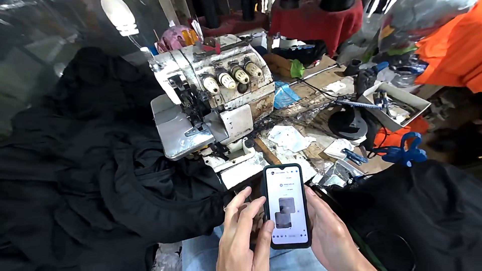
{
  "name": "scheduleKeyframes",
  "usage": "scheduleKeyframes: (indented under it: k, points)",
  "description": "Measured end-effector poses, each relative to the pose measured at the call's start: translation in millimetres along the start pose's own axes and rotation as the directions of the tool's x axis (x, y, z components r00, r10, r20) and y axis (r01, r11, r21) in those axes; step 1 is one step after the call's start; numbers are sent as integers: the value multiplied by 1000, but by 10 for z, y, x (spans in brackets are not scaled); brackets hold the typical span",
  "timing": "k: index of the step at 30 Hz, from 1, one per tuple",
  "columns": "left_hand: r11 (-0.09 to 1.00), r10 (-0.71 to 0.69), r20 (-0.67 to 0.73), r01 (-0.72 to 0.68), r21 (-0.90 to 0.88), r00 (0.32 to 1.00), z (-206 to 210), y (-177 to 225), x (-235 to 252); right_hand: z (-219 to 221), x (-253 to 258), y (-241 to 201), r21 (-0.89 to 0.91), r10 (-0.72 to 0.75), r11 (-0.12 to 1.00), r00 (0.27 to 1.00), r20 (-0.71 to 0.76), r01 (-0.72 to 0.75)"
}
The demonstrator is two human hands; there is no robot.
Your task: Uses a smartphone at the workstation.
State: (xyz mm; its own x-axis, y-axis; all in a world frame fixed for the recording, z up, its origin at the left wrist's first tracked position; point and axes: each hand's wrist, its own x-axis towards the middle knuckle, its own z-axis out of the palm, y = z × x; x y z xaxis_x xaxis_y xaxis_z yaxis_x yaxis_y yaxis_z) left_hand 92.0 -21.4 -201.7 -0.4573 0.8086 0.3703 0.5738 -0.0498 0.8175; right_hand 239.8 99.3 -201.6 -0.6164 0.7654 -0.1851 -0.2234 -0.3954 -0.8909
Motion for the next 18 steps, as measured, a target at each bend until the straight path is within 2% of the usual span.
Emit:
scheduleKeyframes:
  k: [18]
  points:
    - [1000, 7, 11, -7, -4, 1000, 11, -15, -36, -7, 16, -43, 38, 11, 999, 1000, 14, -11]
